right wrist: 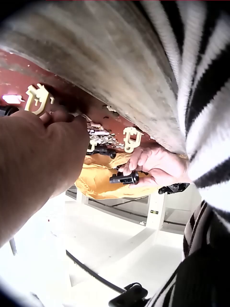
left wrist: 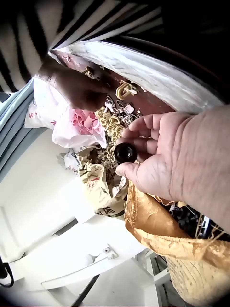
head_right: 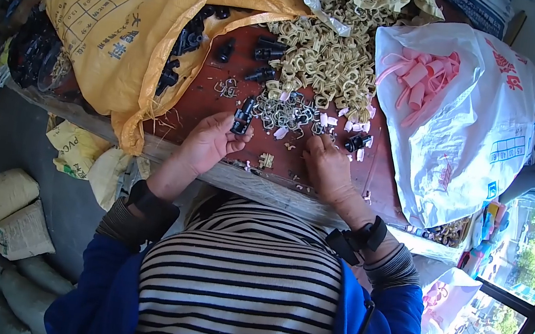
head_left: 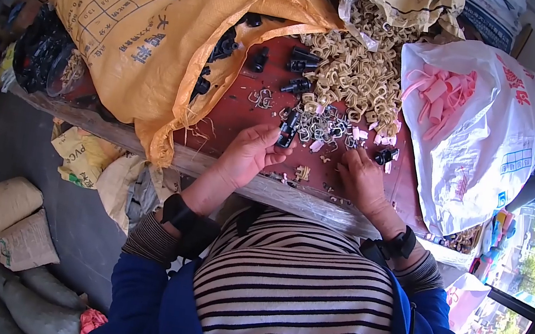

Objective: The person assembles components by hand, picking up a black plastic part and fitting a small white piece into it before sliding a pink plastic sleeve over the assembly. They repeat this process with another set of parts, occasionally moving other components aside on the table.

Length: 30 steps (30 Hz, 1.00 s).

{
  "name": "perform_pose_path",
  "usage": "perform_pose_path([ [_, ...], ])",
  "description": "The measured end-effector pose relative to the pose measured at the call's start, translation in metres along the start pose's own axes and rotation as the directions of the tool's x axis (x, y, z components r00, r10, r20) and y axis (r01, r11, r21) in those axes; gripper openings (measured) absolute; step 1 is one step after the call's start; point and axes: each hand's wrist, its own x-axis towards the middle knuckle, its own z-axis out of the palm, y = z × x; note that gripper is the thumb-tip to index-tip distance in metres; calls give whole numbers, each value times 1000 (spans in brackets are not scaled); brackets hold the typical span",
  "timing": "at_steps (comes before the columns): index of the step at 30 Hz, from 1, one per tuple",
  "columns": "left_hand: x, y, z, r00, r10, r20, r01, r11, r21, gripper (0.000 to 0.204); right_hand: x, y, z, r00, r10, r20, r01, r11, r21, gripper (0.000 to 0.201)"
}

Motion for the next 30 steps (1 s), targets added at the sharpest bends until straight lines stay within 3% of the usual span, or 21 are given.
perform_pose_path([
  [3, -1, 2, 5, 1000, -17, 1, 17, 999, 28, 17, 3, 3, 1, 998, -59, -31, 61, 996, 61, 18],
  [7, 2, -2, 10, 1000, 3, -28, -2, 1000, 19, 15, 14, -2, -6, 999, -35, -27, 40, 972, 233, 15],
  [8, 4, -3, 12, 1000, 10, -26, -9, 1000, 24, 15, 18, -4, -6, 999, 31, 8, -32, 907, 420, 15],
  [10, 8, -5, 17, 1000, 31, 1, -31, 999, 11, 15, 26, -9, -5, 984, 136, 114, -175, 661, 729, 15],
  [11, 10, -6, 20, 999, 40, 15, -41, 999, 5, 15, 30, -12, -4, 985, 133, 106, -168, 662, 731, 15],
  [14, 12, -7, 29, 998, 51, 45, -51, 999, -19, 16, 38, -23, 2, 997, 56, 55, -74, 416, 907, 14],
  [19, 11, -7, 30, 993, 91, 79, -86, 994, -66, 17, 41, -31, -1, 998, 51, -47, 22, 407, 913, 12],
  [22, 12, -9, 33, 988, 132, 86, -125, 988, -86, 18, 36, -29, -5, 994, 55, 90, -104, 408, 907, 11],
  [30, 10, -10, 38, 969, 203, 137, -194, 978, -78, 20, 30, -35, -14, 981, 91, 170, -191, 354, 916, 13],
])
